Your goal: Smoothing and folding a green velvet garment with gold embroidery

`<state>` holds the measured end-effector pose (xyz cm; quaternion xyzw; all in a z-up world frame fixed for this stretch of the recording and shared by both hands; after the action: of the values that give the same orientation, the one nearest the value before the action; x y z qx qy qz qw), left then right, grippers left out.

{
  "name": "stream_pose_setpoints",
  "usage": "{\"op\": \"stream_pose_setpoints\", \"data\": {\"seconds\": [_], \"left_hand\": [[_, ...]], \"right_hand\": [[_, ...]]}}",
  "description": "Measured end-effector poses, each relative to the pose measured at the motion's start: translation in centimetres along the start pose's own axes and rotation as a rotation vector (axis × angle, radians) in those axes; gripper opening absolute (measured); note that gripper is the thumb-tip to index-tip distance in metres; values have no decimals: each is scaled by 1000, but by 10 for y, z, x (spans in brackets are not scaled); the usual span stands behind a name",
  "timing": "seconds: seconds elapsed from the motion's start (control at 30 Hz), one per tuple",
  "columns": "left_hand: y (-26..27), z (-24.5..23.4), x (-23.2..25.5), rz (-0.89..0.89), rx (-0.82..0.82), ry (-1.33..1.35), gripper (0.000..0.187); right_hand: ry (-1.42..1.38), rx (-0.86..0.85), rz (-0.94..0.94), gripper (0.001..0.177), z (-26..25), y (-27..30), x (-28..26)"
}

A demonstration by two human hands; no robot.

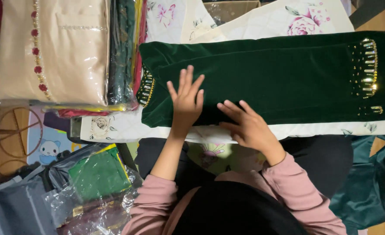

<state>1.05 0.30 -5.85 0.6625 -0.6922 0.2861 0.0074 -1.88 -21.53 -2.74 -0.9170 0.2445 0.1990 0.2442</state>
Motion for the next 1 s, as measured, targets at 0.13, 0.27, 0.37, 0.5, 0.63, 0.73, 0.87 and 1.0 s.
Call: {"op": "stream_pose_setpoints", "data": {"seconds": [0.13,0.27,0.37,0.5,0.63,0.73,0.87,1.0], "left_hand": [[21,1,-13,-238,241,130,37],[24,-22,-18,-656,145,417,13],[30,-12,-19,-909,-221,827,36],[34,33,-40,-1023,-114,989,45],[29,44,-44,-935,22,835,31],[24,33,-40,-857,114,753,35],[34,52,-56,-948,150,832,31],[39,73,-73,-983,166,983,19]], "right_hand": [[55,-27,101,37,17,3,3],[202,256,7,12,23,5,11],[238,239,21,14,29,10,18],[243,245,52,10,28,7,16],[207,280,27,5,25,6,12],[167,282,37,6,21,8,12],[112,267,7,9,21,5,6],[53,274,-21,14,21,8,-7]]}}
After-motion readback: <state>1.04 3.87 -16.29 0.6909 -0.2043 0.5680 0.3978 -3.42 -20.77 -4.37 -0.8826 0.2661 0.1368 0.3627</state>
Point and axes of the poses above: each hand's wrist, its own y-axis away from the middle knuckle, its own z-axis out of the palm, x = y × z, the point moved 3 cm from there along -y, towards the middle knuckle, and after that the axes turned 8 degrees about -y, right-handed, at the moved point
